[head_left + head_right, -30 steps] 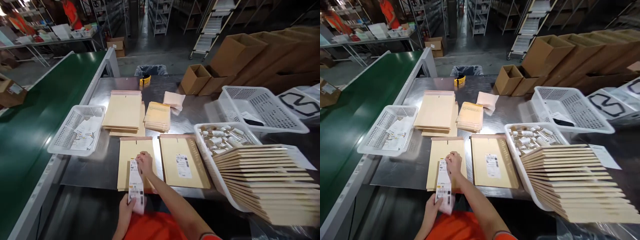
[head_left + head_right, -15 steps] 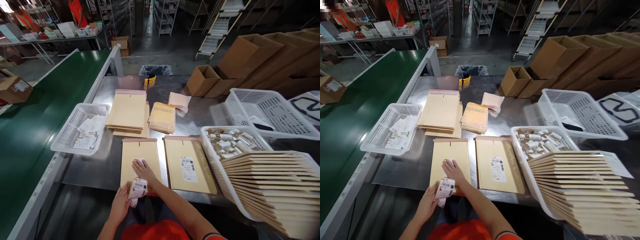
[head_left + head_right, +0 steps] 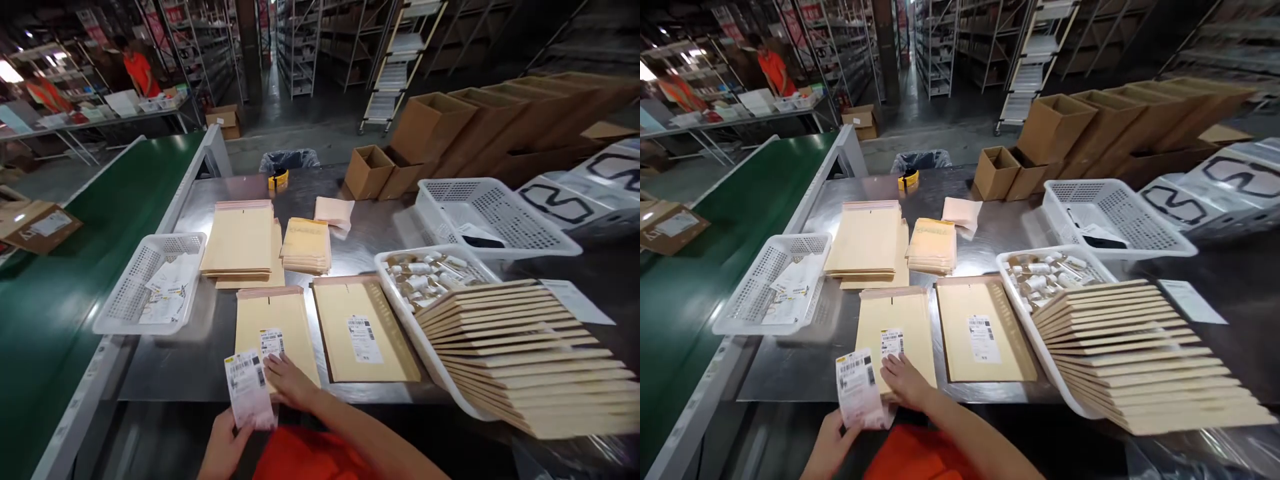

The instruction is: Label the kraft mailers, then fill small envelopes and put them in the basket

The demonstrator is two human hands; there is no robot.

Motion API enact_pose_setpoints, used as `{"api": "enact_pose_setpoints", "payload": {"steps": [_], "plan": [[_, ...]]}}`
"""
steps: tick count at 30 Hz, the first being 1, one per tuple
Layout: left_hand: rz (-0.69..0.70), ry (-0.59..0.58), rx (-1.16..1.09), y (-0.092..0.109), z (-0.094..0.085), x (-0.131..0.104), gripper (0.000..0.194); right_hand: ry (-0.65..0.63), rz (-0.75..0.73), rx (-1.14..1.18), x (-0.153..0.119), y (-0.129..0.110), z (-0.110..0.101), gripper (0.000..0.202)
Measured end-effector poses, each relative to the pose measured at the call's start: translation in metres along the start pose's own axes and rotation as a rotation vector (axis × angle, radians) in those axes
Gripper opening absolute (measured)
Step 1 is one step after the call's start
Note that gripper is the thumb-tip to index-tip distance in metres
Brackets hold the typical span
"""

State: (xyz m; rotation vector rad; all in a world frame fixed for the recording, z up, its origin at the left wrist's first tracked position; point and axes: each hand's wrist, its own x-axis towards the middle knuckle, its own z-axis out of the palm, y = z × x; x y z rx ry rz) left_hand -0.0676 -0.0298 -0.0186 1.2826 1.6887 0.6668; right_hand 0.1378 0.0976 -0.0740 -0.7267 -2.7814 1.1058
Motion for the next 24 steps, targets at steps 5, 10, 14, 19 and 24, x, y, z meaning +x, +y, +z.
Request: {"api": "enact_pose_setpoints", "payload": {"steps": [5,10,14,19,24], "plan": [[0.189,-0.115,0.107,0.009,0.013,-0.007,0.033,0.179,-0.015,0.24,-0.001,0.006,-0.045,0.05],[0.305,-0.186,0.292,-0.003,0.026,0.008,0.029,0.195,0.077,0.368,0.008,-0.011,-0.044,0.034],[0.153,-0.219,0.399,-0.016,0.03,0.022,0.022,0.622,0.14,0.343,-0.038,-0.018,-0.09,0.041],[0.078,-0.205,0.28,-0.034,0.031,0.033,0.049,0.901,-0.003,-0.181,-0.139,0.017,-0.137,0.046],[0.023,-0.145,0.185,-0.028,0.026,0.033,0.045,0.484,0.239,-0.486,-0.189,0.087,-0.068,0.046]]}}
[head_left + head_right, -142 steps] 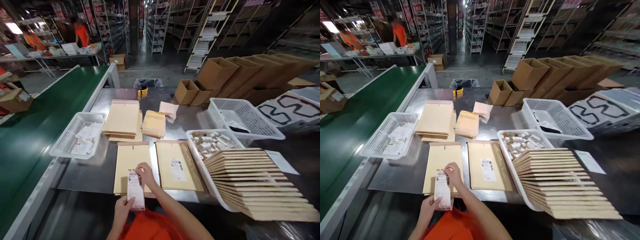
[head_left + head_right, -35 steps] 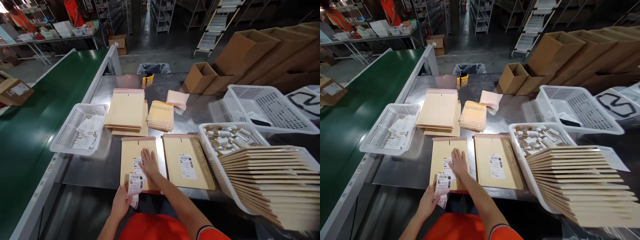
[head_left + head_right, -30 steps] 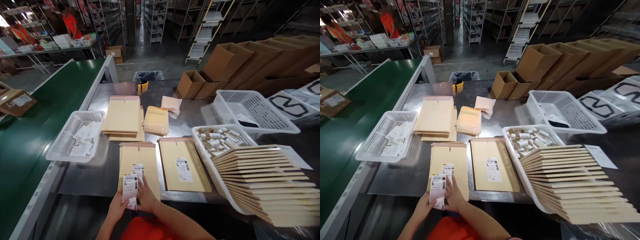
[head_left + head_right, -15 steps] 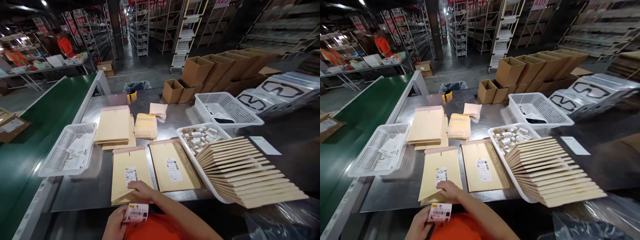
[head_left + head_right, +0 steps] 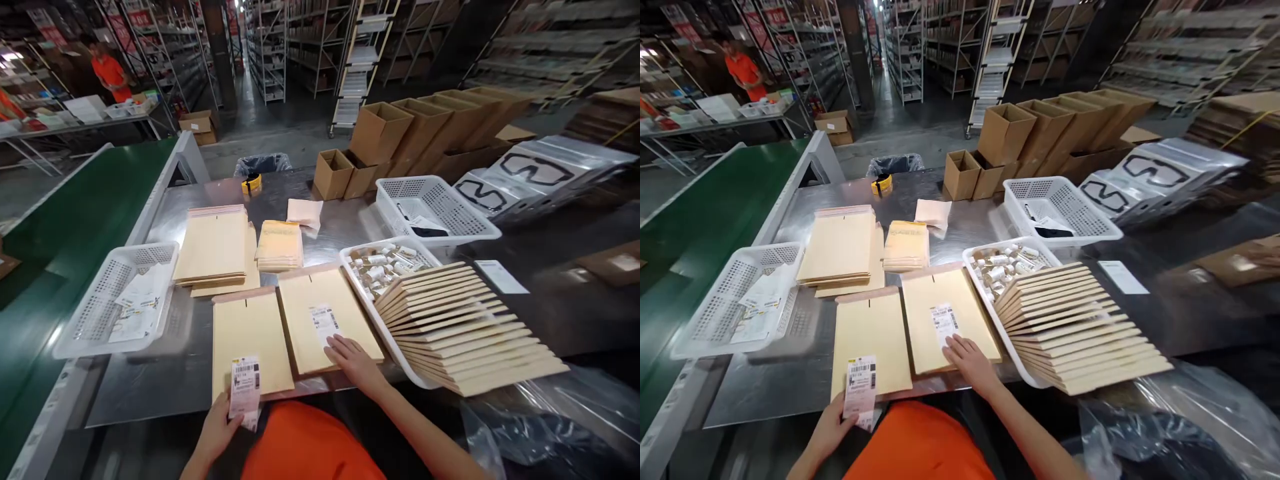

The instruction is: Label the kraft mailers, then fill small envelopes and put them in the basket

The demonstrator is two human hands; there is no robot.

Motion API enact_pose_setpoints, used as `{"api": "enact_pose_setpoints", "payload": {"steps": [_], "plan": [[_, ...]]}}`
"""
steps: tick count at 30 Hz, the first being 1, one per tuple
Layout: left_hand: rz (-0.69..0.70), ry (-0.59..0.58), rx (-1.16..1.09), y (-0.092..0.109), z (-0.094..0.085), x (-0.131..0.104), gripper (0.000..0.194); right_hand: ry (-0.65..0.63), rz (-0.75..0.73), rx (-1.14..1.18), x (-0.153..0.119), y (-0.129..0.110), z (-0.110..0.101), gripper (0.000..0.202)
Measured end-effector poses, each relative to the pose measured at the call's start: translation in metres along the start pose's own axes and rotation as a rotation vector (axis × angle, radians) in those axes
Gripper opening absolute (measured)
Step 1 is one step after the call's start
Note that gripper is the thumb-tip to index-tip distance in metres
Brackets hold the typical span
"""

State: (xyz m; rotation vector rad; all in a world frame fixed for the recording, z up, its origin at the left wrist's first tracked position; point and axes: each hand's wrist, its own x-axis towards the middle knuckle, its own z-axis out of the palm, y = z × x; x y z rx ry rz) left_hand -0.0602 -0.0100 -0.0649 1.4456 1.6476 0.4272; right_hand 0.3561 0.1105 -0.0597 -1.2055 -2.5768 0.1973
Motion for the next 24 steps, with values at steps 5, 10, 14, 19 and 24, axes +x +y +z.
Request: {"api": "enact_pose_setpoints", "payload": {"steps": [5,10,14,19,24], "plan": [[0.034,-0.022,-0.113,0.056,-0.009,-0.006,0.039,-0.181,0.238,-0.011,-0.021,0.0,0.041,0.043],[0.052,-0.105,-0.148,0.112,-0.008,-0.006,0.032,0.055,0.359,0.512,0.04,-0.061,0.015,0.04],[0.066,-0.186,-0.186,0.113,-0.005,-0.01,0.031,0.004,0.521,1.21,0.107,-0.127,0.007,0.04],[-0.101,-0.083,-0.276,0.069,-0.009,-0.019,0.071,-0.138,0.612,1.33,0.134,-0.176,0.006,0.014],[-0.117,0.148,-0.673,0.055,-0.019,0.001,0.059,-0.139,0.404,1.108,0.123,-0.201,0.004,0.016]]}}
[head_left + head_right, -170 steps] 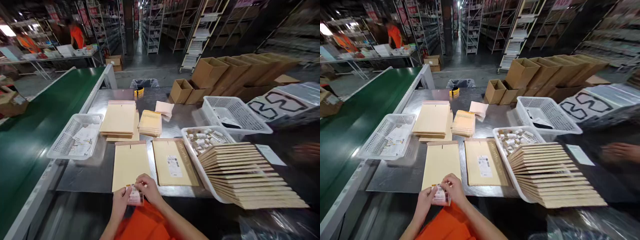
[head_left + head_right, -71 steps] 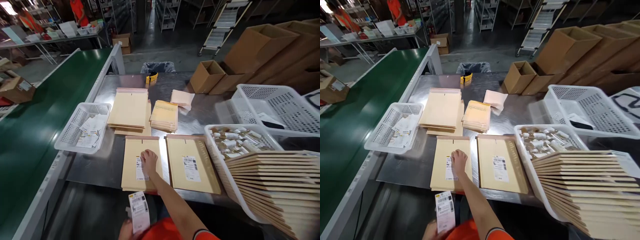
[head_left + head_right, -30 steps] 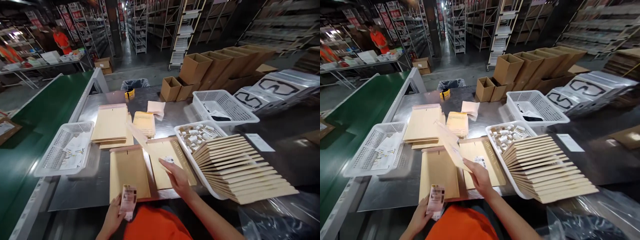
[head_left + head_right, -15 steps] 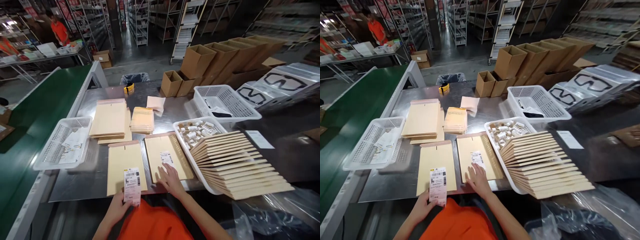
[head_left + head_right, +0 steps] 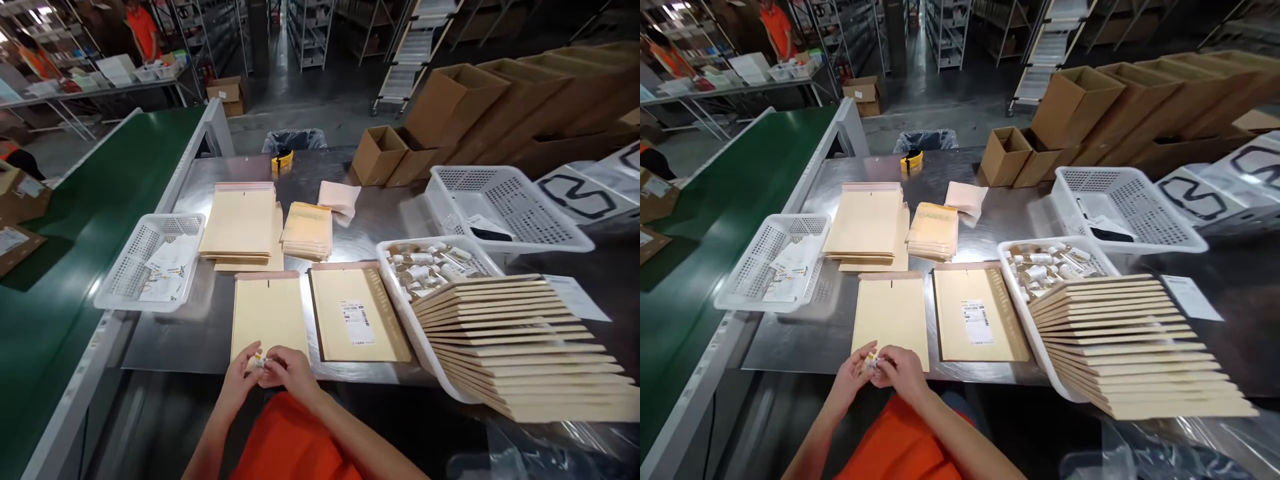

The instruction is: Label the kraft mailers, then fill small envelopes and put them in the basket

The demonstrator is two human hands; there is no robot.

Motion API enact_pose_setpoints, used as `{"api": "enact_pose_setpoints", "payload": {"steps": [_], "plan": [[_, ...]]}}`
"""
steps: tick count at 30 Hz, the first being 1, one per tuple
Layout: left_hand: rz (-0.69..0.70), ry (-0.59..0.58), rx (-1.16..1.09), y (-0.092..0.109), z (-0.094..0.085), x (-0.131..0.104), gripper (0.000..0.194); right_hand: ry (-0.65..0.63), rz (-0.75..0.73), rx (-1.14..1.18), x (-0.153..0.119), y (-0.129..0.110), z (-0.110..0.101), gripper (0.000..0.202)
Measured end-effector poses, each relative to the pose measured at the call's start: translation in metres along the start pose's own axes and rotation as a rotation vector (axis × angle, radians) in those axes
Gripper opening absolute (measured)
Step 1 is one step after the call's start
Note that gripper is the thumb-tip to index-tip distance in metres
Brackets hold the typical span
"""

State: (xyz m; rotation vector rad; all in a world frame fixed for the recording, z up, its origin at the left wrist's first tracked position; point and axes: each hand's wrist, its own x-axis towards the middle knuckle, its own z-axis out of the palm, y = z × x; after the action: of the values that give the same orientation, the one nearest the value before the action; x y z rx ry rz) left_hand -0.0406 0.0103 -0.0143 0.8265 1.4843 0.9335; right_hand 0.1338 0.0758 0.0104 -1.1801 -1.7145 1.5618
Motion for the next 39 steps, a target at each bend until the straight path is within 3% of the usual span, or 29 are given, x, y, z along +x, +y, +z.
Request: {"api": "enact_pose_setpoints", "payload": {"steps": [2,7,10,14,16,19,21,23,25,27,30,31,35,36,39], "plan": [[-0.037,0.014,-0.108,0.004,0.005,0.01,0.043,0.055,-0.031,-0.07,-0.001,0.004,0.006,0.02],[-0.107,0.059,-0.335,-0.007,0.022,0.017,0.05,0.152,0.0,-0.101,0.019,0.032,0.013,0.013],[-0.178,0.064,-0.359,-0.034,0.025,0.008,0.052,0.183,0.033,-0.204,0.05,0.056,0.013,0.013],[-0.274,0.132,-0.179,-0.085,0.018,-0.018,0.061,0.283,0.06,-0.345,0.104,0.081,0.009,0.015],[-0.307,0.085,-0.038,-0.109,0.013,-0.036,0.068,0.313,0.057,-0.407,0.124,0.088,0.008,0.015],[-0.32,-0.127,0.116,-0.124,0.007,-0.064,0.068,0.325,0.043,-0.531,0.133,0.094,0.012,0.016],[-0.23,-0.215,0.203,-0.117,0.003,-0.074,0.054,0.293,0.01,-0.673,0.126,0.096,0.018,0.019],[-0.076,-0.163,0.331,-0.101,-0.004,-0.07,0.04,0.26,-0.025,-0.8,0.113,0.099,0.025,0.028],[0.069,-0.07,0.484,-0.083,-0.013,-0.053,0.038,0.193,-0.084,-0.883,0.097,0.104,0.031,0.04],[0.128,-0.053,0.586,-0.071,-0.023,-0.029,0.043,0.0,-0.226,-0.94,0.085,0.11,0.032,0.051],[0.135,-0.125,0.662,-0.068,-0.033,-0.001,0.051,-0.364,-0.458,-0.963,0.084,0.115,0.021,0.06],[0.129,-0.14,0.677,-0.069,-0.035,0.004,0.053,-0.377,-0.447,-0.97,0.087,0.114,0.016,0.061],[0.104,-0.136,0.672,-0.073,-0.036,0.007,0.05,-0.071,-0.145,-1.024,0.082,0.107,0.009,0.064],[0.093,-0.132,0.656,-0.071,-0.035,0.007,0.047,-0.095,-0.164,-1.007,0.071,0.107,0.013,0.066],[0.062,-0.158,0.595,-0.054,-0.033,0.01,0.042,-0.441,-0.425,-0.876,0.025,0.111,0.034,0.071]]}}
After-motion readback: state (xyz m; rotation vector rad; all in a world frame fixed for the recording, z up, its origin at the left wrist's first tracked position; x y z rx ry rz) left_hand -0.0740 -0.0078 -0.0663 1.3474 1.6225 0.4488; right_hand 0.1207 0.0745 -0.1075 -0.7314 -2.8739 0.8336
